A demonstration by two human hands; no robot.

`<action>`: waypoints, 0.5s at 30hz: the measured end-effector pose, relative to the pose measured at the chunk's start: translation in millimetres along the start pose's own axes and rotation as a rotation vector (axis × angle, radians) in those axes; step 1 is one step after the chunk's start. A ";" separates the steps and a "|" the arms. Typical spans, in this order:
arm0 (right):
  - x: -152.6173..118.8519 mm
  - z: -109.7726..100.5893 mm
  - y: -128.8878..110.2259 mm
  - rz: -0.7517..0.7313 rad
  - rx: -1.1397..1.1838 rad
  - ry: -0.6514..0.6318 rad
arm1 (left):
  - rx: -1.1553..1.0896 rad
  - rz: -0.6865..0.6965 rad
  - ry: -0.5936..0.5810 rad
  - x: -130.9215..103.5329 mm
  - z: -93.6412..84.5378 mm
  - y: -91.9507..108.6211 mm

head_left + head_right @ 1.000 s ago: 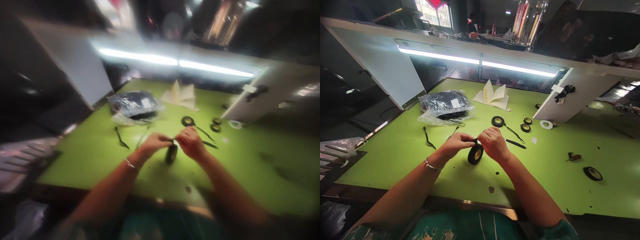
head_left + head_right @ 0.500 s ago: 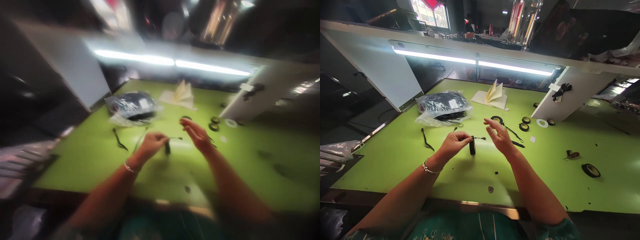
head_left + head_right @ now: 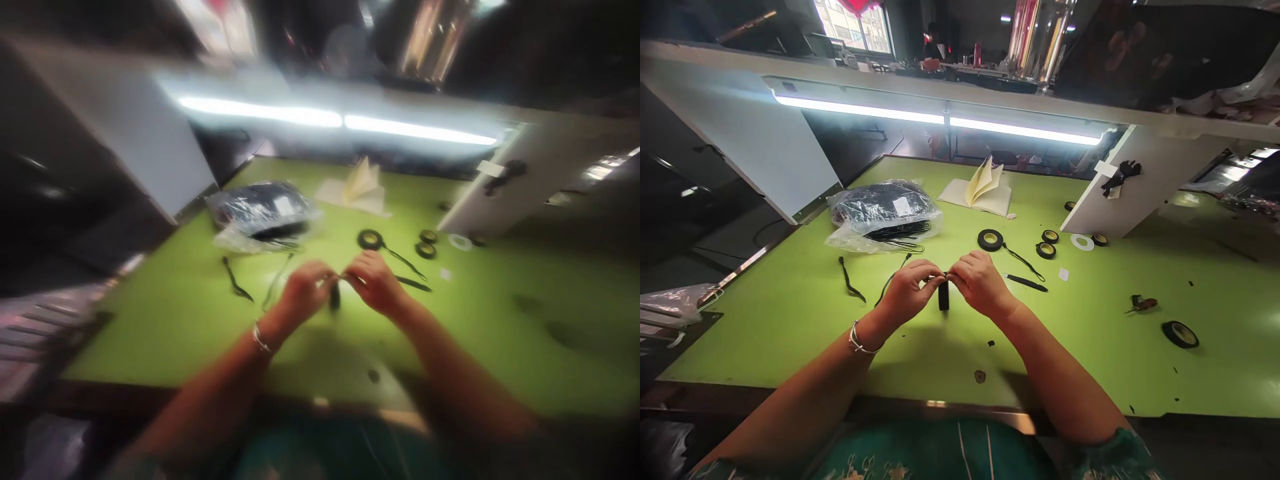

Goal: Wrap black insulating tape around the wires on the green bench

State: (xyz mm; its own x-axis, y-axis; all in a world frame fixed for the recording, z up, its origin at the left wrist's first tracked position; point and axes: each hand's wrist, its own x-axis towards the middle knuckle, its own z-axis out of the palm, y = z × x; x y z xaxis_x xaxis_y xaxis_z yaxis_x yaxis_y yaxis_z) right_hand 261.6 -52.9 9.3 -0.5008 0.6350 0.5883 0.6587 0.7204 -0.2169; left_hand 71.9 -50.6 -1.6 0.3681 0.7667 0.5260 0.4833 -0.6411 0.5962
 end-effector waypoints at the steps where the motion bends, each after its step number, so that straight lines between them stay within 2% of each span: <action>1: -0.5 0.7 0.8 -0.024 -0.049 0.012 | -0.062 -0.056 -0.047 1.3 -1.4 -1.1; 4: -2.3 3.1 2.0 -0.092 -0.154 0.031 | -0.229 -0.189 -0.194 4.8 -6.1 -5.3; 7: -4.4 5.0 2.2 -0.172 -0.180 0.021 | -0.284 -0.253 -0.259 6.1 -9.0 -10.0; 11: -5.3 6.4 1.6 -0.190 -0.197 0.017 | -0.238 -0.266 -0.242 5.3 -9.5 -12.5; 15: -2.8 3.9 1.2 -0.072 -0.062 0.003 | -0.104 -0.203 -0.159 2.9 -8.1 -7.5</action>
State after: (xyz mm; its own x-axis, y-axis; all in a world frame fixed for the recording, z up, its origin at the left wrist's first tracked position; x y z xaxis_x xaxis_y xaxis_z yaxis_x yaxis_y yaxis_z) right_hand 261.6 -52.7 4.4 -0.5462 0.5813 0.6032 0.6548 0.7453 -0.1253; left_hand 63.0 -43.8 0.4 0.3964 0.8703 0.2923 0.4785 -0.4676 0.7432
